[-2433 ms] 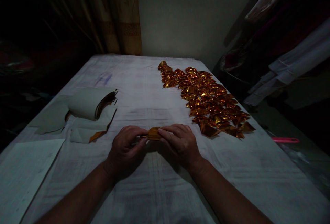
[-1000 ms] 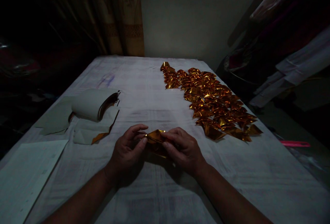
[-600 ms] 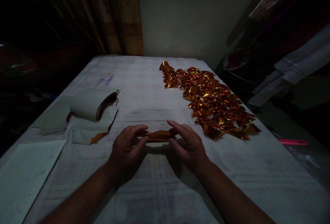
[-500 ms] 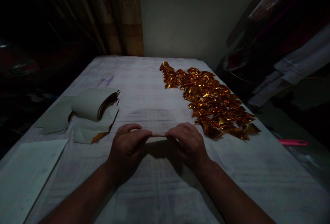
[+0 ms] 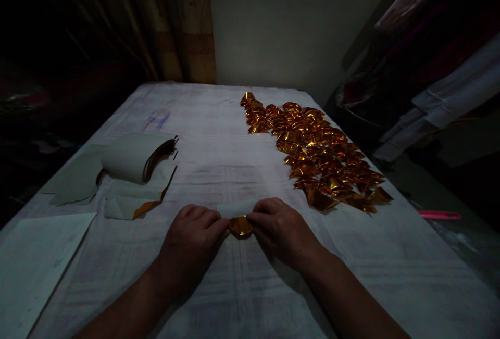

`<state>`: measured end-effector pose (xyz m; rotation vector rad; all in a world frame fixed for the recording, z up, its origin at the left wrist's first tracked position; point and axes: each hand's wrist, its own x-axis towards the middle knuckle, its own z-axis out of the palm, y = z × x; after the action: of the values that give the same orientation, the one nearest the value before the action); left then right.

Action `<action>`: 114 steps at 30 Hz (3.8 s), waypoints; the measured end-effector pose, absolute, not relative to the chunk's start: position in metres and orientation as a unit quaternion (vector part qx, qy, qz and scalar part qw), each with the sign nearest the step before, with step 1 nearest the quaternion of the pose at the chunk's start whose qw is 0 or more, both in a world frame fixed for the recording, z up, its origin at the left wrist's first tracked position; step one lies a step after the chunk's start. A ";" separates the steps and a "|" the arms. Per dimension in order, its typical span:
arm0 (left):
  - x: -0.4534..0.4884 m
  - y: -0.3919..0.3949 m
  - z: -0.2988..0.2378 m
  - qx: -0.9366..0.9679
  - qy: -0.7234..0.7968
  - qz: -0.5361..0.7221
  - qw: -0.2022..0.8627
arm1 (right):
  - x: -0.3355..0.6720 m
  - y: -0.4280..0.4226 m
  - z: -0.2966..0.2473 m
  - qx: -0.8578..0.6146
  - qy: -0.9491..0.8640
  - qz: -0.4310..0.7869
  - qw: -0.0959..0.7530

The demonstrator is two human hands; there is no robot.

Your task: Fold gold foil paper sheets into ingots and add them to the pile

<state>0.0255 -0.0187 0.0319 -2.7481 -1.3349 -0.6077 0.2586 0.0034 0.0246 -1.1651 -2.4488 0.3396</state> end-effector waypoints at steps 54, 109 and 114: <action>0.041 -0.006 0.032 -0.793 -0.591 -0.110 -0.096 | 0.249 0.008 0.000 -0.555 -0.778 0.144 0.256; 0.054 0.003 0.035 -0.818 -0.532 -0.191 -0.108 | 0.265 -0.028 -0.009 -0.558 -0.788 0.095 0.241; 0.050 -0.008 0.025 -0.840 -0.474 -0.242 -0.103 | 0.271 -0.026 -0.016 -0.539 -0.785 0.100 0.289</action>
<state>0.0497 -0.0075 0.0249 -2.8286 -1.5959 -0.8151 0.2708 -0.0263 -0.0156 -1.4377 -2.0963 0.2662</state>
